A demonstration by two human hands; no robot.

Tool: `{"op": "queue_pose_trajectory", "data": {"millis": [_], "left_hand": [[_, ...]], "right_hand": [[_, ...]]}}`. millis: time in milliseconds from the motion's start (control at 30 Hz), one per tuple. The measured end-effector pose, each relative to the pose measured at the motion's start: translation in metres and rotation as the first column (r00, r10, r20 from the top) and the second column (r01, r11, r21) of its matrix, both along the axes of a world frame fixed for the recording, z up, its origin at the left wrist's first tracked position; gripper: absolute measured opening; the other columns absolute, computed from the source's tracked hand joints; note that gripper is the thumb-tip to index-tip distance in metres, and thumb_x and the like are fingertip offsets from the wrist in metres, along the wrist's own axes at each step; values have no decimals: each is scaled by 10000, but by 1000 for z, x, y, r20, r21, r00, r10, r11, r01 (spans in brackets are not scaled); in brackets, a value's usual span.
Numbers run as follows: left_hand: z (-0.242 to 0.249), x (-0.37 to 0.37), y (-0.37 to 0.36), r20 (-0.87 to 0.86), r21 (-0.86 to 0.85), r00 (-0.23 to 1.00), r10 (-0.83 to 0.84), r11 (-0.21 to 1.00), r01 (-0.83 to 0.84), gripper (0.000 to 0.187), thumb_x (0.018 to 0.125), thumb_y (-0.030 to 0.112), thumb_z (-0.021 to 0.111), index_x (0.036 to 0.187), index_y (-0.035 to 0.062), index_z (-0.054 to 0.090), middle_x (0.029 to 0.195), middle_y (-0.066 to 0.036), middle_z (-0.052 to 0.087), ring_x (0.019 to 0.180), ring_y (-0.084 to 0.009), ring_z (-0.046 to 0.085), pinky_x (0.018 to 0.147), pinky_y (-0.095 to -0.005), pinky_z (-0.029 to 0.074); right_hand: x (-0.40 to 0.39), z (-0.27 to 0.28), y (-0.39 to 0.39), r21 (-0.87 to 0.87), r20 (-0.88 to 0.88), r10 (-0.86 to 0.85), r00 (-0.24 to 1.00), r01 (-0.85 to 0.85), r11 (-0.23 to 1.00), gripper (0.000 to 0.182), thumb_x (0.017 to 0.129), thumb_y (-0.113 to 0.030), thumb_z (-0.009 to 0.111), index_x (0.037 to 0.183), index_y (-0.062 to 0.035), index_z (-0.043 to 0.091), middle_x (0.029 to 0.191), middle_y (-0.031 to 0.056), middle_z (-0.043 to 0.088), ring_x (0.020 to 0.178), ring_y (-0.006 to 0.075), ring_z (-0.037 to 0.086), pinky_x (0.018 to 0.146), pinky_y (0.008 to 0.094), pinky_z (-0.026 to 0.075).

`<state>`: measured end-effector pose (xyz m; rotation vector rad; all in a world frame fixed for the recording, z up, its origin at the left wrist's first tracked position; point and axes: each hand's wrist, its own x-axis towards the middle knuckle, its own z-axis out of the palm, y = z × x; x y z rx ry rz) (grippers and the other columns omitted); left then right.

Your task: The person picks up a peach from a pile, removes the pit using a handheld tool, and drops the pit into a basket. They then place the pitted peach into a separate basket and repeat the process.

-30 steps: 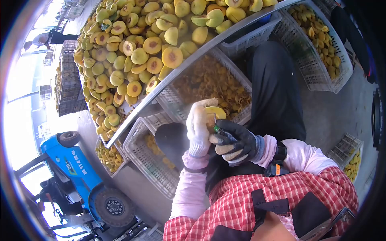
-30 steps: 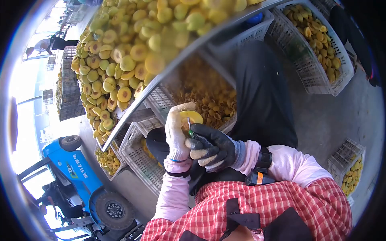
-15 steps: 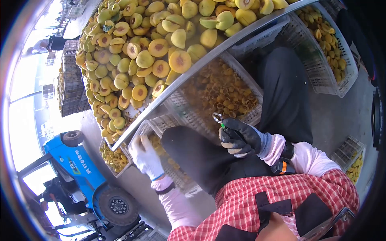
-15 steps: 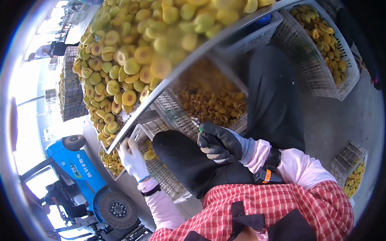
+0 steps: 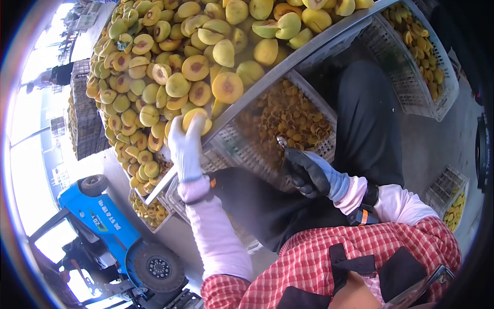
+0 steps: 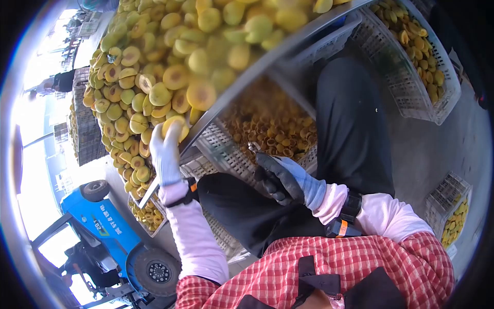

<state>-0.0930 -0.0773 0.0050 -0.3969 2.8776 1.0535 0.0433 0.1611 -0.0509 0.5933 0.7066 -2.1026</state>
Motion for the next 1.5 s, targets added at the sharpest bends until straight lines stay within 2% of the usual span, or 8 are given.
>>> {"op": "queue_pose_trajectory", "data": {"millis": [167, 300, 333, 567, 1033, 1233, 1333, 1500], "left_hand": [[-16, 85, 48, -187, 274, 981, -59, 955, 110, 268, 892, 239, 593, 1021, 5, 621, 874, -123, 673, 804, -213, 632, 770, -345, 508], [-27, 122, 87, 33, 767, 968, 250, 615, -185, 237, 937, 196, 565, 1073, 6, 604, 982, -105, 621, 897, -187, 602, 821, -312, 490], [-30, 127, 93, 138, 867, 922, 361, 407, -289, 228, 947, 183, 557, 1082, 5, 601, 1007, -102, 606, 919, -182, 593, 833, -305, 485], [-32, 142, 120, -155, 674, 916, 370, 717, -175, 245, 984, 141, 460, 1125, -15, 586, 1050, -99, 591, 913, -186, 579, 818, -303, 489], [-29, 150, 119, -111, 799, 952, 285, 595, -85, 326, 1006, 234, 423, 1036, -24, 621, 869, -82, 640, 731, -125, 576, 698, -254, 472], [-9, 148, 114, -112, 698, 993, 33, 714, 55, 350, 1023, 291, 422, 1030, 12, 633, 840, -47, 651, 675, -94, 551, 630, -231, 447], [-12, 143, 105, 34, 789, 996, -79, 614, 22, 364, 1026, 330, 426, 1036, 39, 643, 879, -38, 658, 700, -90, 551, 631, -224, 439], [-18, 149, 120, 362, 885, 930, 68, 290, -365, 411, 998, 408, 473, 1001, 38, 652, 845, -55, 643, 735, -123, 580, 669, -254, 461]], "right_hand": [[-2, 23, -3, 276, -423, 95, 901, 28, 961, 287, 991, -313, 551, 1004, -27, 562, 623, 4, 556, 452, 83, 499, 397, 259, 375], [8, 12, -19, 498, -862, 327, 387, 523, 692, 278, 963, -256, 569, 1079, -4, 550, 733, 197, 624, 676, 368, 639, 574, 418, 463], [9, 14, -17, 500, -847, 306, 435, 458, 735, 257, 957, -237, 562, 1069, -6, 549, 817, 263, 610, 798, 462, 596, 628, 475, 462], [25, 18, -16, 513, -844, 300, 444, 506, 693, 264, 959, -250, 549, 1054, -4, 540, 831, 251, 609, 786, 444, 600, 638, 465, 460], [49, 1, -10, 437, -828, 188, 528, 398, 807, 283, 970, -192, 547, 1153, 24, 561, 902, 200, 645, 818, 365, 629, 719, 412, 475], [50, 15, 5, -44, -263, 86, 961, -101, 994, 332, 1015, -346, 481, 1023, -40, 609, 690, 66, 571, 509, 166, 544, 453, 251, 425], [49, 1, 4, -849, -19, 154, 988, -97, 519, 450, 1020, -468, 405, 1020, -61, 598, 608, 32, 493, 424, 96, 448, 351, 205, 345], [51, -5, 1, -968, 149, 171, 974, 108, 227, 519, 1017, -523, 345, 954, -58, 566, 579, 12, 435, 428, 95, 434, 337, 217, 352]]}}
